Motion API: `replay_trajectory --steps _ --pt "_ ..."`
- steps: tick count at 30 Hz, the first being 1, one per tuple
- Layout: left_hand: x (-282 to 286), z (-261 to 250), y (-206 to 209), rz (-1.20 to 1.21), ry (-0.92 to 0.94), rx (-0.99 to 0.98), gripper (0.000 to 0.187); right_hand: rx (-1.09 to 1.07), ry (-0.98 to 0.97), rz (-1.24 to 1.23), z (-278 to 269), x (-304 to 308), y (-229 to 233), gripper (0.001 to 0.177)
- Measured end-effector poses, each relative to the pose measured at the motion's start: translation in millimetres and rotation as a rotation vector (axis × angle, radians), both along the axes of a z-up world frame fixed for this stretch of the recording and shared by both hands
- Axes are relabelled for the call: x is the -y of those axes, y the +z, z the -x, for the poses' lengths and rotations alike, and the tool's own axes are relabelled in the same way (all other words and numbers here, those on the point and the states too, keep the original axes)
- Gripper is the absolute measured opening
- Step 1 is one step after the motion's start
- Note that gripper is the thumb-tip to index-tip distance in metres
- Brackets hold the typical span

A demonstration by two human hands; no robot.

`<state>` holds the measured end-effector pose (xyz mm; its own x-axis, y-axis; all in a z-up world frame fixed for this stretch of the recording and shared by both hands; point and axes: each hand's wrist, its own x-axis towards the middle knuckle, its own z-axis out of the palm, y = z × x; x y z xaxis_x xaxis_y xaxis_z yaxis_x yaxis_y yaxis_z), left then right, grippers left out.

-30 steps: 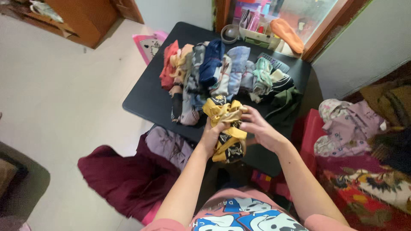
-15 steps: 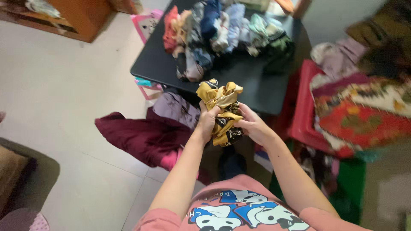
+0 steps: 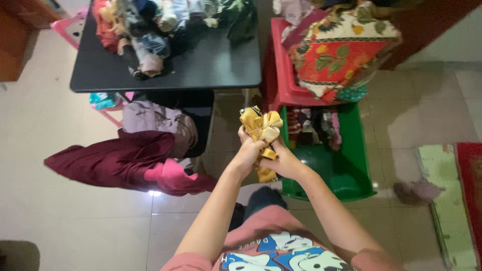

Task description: The person picks up rolled pieces of clothing from a table and places them into a plastic drawer. They then unfold a tan scarf on the table, roll it up by hand, and place it into the drawer with the other items.

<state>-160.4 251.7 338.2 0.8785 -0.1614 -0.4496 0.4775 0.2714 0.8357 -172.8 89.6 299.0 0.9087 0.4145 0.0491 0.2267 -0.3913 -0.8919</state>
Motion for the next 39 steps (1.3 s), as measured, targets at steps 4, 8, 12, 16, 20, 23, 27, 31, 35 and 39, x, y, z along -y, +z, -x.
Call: replay_trajectory --steps 4,8,12,16,20,23,27,31,35,39 --pt "54 3 -35 -0.167 -0.058 0.071 0.099 -0.040 -0.163 0.123 16 49 -29 0.112" --pt "110 -1 -82 -0.105 -0.082 0.051 0.097 -0.235 -0.394 0.267 24 95 -63 0.109" --pt "184 -3 -130 -0.121 -0.114 0.068 0.097 -0.134 -0.542 0.230 29 155 -103 0.089" --pt "238 -14 -180 -0.400 -0.348 0.217 0.091 -0.098 -0.690 0.177 19 230 -170 0.074" --pt "268 -42 -217 -1.058 -0.696 0.393 0.070 -0.379 -0.856 0.090 -13 287 -237 0.078" --pt "278 -68 -234 -1.363 -0.795 0.574 0.064 -0.337 -0.818 0.119 -49 312 -268 0.084" --pt "294 -99 -268 -1.533 -0.837 0.756 0.048 -0.424 -0.768 -0.045 -94 323 -299 0.080" --pt "296 -123 -309 -1.661 -0.720 0.889 0.029 -0.464 -0.683 -0.225 -129 318 -328 0.078" --pt "280 -131 -333 -1.623 -0.483 0.954 0.019 -0.531 -0.781 -0.048 -144 311 -360 0.084" --pt "269 -131 -340 -1.623 -0.379 0.999 0.012 -0.391 -0.636 0.028 -159 315 -388 0.088"
